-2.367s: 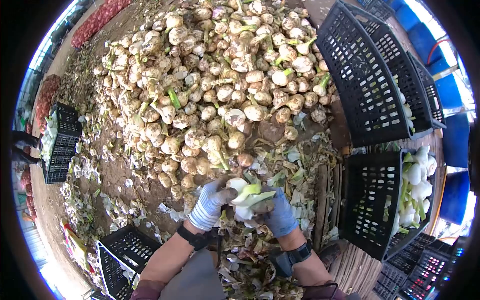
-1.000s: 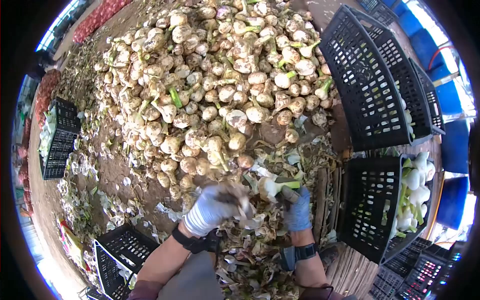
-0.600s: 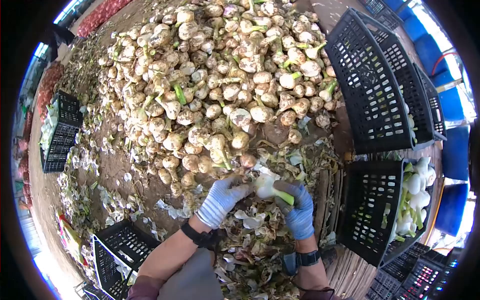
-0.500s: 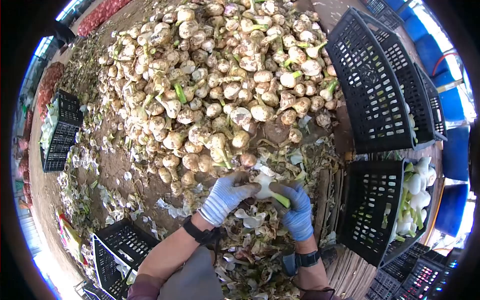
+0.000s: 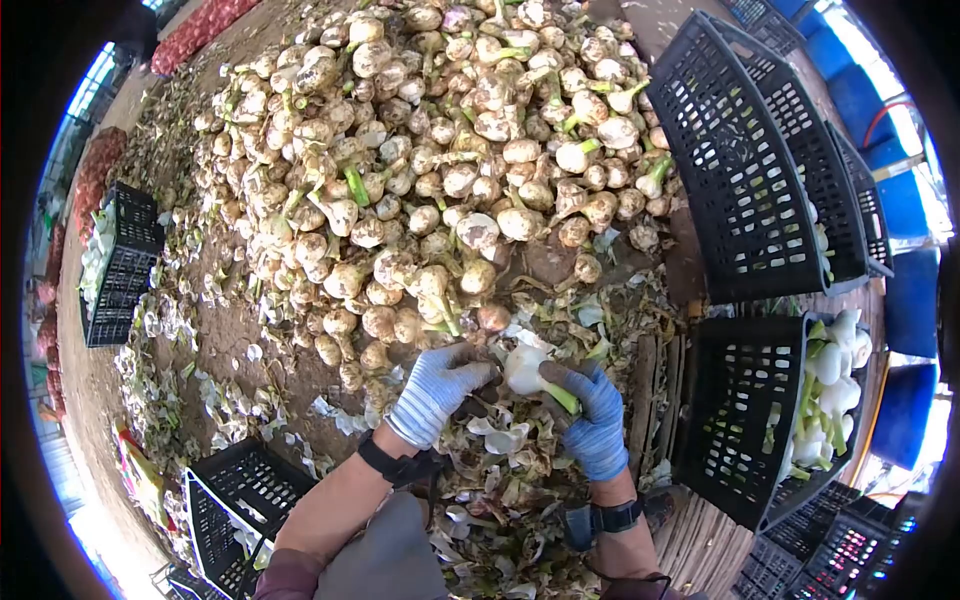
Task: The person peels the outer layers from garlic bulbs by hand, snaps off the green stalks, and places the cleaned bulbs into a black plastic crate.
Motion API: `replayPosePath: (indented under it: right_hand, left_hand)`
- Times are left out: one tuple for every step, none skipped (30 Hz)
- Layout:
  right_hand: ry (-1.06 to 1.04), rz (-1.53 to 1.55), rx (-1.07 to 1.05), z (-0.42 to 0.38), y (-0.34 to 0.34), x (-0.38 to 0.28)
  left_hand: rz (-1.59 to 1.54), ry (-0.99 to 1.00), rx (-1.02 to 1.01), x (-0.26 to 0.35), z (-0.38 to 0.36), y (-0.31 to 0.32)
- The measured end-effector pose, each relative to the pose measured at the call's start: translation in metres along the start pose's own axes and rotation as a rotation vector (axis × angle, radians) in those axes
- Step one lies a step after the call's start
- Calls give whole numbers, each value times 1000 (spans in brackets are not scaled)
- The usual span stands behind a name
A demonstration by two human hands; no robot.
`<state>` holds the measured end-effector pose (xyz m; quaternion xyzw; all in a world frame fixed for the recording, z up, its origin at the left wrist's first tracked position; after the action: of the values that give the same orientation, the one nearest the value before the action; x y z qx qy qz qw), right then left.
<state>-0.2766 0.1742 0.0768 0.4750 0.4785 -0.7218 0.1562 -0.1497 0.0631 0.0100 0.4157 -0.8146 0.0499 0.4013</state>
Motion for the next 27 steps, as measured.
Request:
replayPosePath:
  right_hand:
    - [2, -1, 0, -2, 3, 5]
    - [91, 114, 54, -6, 4, 21]
    - [178, 228, 110, -10, 3, 33]
    - [309, 344, 130, -13, 5, 43]
    - [309, 343, 130, -12, 5, 40]
    - [411, 463, 158, -14, 6, 46]
    - [513, 582, 187, -18, 10, 54]
    - [514, 582, 186, -18, 12, 55]
    - [487, 532, 206, -17, 10, 54]
    - [461, 483, 225, -16, 8, 53]
    - [462, 483, 224, -17, 10, 52]
    - [448, 409, 207, -16, 11, 50]
    - [434, 336, 189, -16, 11, 47]
    - [434, 335, 188, -16, 12, 47]
    - [355, 205, 180, -13, 9, 39]
    - [275, 75, 170, -10, 7, 30]
    - [275, 74, 170, -10, 7, 28]
    - [397, 260, 172, -14, 10, 37]
    - [517, 445, 173, -20, 16, 47]
    - [517, 444, 174, -21, 15, 48]
    - [583, 596, 215, -26, 15, 56]
    - [648, 748, 256, -31, 17, 64]
    - [648, 747, 257, -31, 17, 67]
    - [644, 746, 280, -31, 14, 70]
    - [640, 747, 303, -32, 13, 72]
    - [641, 748, 303, -31, 13, 72]
    - [643, 764, 313, -31, 14, 72]
  left_hand:
    - [-13, -50, 7, -3, -2, 0]
    - [-14, -53, 5, -9, -1, 0]
    - [121, 13, 10, -12, 2, -2]
    - [256, 80, 15, -12, 4, -3]
    - [255, 80, 15, -18, 4, -3]
    - [238, 79, -8, -23, 4, 0]
    - [222, 78, -31, -26, 3, 3]
    - [252, 116, -27, -22, 2, 7]
    - [252, 116, -27, -21, 1, 11]
    - [279, 123, -34, -18, 0, 14]
    - [307, 130, -40, -15, -1, 19]
    - [391, 127, -29, -9, -3, 22]
    - [390, 126, -28, -10, 0, 23]
    - [440, 126, 2, -12, 3, 21]
    - [489, 127, 32, -14, 6, 18]
    - [446, 131, 31, -17, 8, 16]
    - [446, 132, 31, -17, 9, 14]
    - [469, 218, 20, -9, 8, 15]
    - [491, 303, 9, -1, 6, 15]
    - [490, 304, 9, -2, 7, 9]
    - [450, 262, 78, -6, 12, -7]
    - [410, 219, 147, -12, 16, -23]
    - [291, 278, 167, -14, 19, -31]
    - [297, 220, 184, -22, 22, -39]
    - [303, 161, 201, -28, 23, -45]
    - [303, 160, 202, -32, 24, -45]
    - [385, 283, 209, -25, 21, -41]
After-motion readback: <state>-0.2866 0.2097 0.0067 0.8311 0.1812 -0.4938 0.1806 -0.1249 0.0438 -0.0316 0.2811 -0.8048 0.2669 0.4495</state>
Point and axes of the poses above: each hand's wrist, its own z-axis towards the middle knuckle, its own y-axis out of the palm, x = y × z, the point moved 10 cm from there along z, towards the middle knuckle, and after that the axes turned 5 degrees about -z, right-handed, at the moved point
